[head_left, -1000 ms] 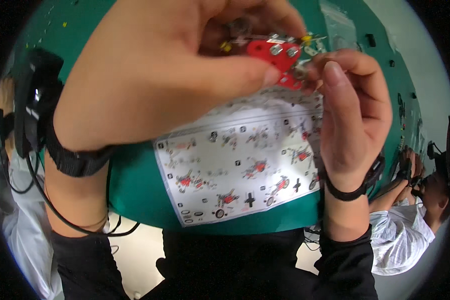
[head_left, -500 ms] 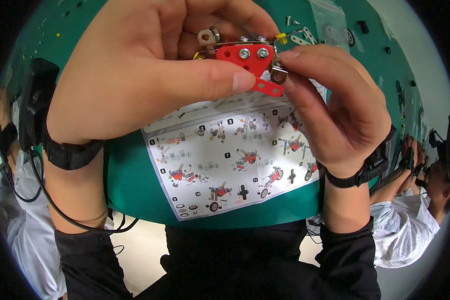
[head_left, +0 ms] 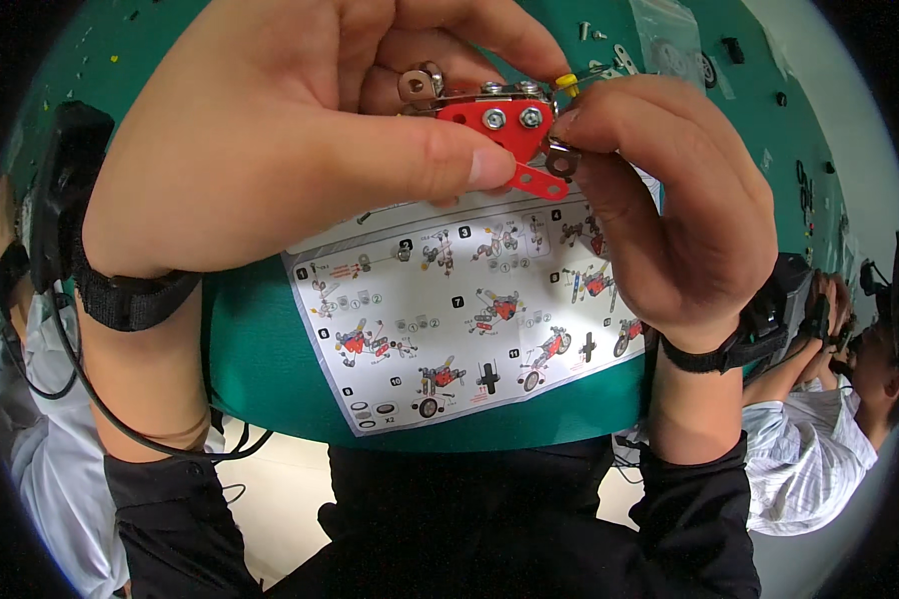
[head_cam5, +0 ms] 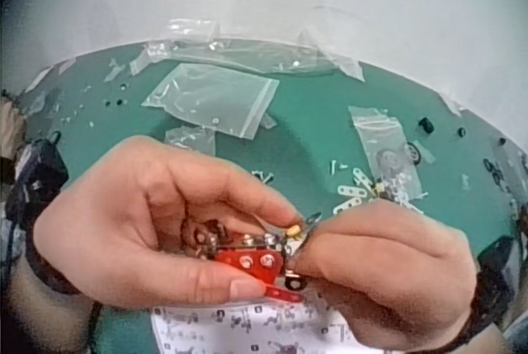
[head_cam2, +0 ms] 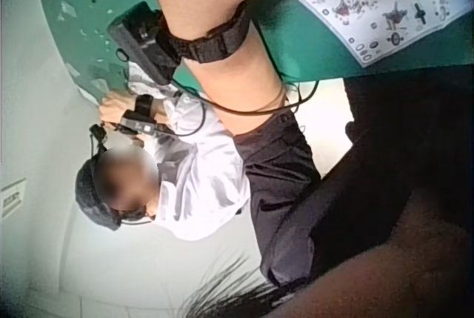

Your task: The person looks at the instructions, opens a plastic bag, and removes a red metal plate. They pick up a small metal assembly, align the red plate against it, and join them by inserting a screw.

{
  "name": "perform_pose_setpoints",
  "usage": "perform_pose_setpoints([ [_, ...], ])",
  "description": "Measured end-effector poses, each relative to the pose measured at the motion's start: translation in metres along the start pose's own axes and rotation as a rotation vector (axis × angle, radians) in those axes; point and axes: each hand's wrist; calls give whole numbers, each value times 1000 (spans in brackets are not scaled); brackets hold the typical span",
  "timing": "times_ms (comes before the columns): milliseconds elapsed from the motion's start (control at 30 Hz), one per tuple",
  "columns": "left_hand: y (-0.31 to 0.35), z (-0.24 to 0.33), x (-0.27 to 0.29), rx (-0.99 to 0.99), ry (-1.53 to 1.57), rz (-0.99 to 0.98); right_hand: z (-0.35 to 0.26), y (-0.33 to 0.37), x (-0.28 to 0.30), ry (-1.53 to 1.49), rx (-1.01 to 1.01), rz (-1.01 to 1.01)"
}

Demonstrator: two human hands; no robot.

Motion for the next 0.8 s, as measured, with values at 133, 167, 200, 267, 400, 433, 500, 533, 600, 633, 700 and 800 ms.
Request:
perform_pose_setpoints([
  [133, 1, 3, 3, 1, -25, -34, -6, -6, 1, 9, 19, -3],
  [167, 0, 4, 2, 40, -14, -13, -16, -16, 4, 86, -74, -113],
  [200, -1, 6, 1, 79, -3, 7, -21, -21, 6, 163, -167, -223],
  [267, -2, 12, -6, 98, 15, 28, -7, -6, 4, 69, -101, -128],
  [400, -2, 17, -8, 113, 3, 113, 3, 7, -2, -80, -90, -7],
  [433, -1, 16, -10, 111, 3, 111, 3, 8, -2, -78, -90, -7],
  [500, -1, 14, -14, 37, -14, 199, 2, 9, -2, -80, -105, 22],
  [533, -1, 13, -14, 32, -15, 194, 2, 10, -1, -73, -105, 23],
  [600, 1, 5, -9, -103, -154, 173, 3, 12, 2, -102, -88, 39],
  [633, 1, -2, -5, -102, -154, 173, 2, 14, -1, -103, -89, 40],
  [700, 2, -14, 2, -187, -38, 135, -2, 18, -7, -494, -372, 190],
  [800, 5, -1, -4, -87, -129, 119, 1, 12, -9, -668, -432, 257],
])
Point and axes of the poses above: each hand's wrist, its own y-axis away from the middle knuckle, its own x-axis out of the back of the hand, z = x × y, and after that the axes turned 3 degrees about y, right-handed
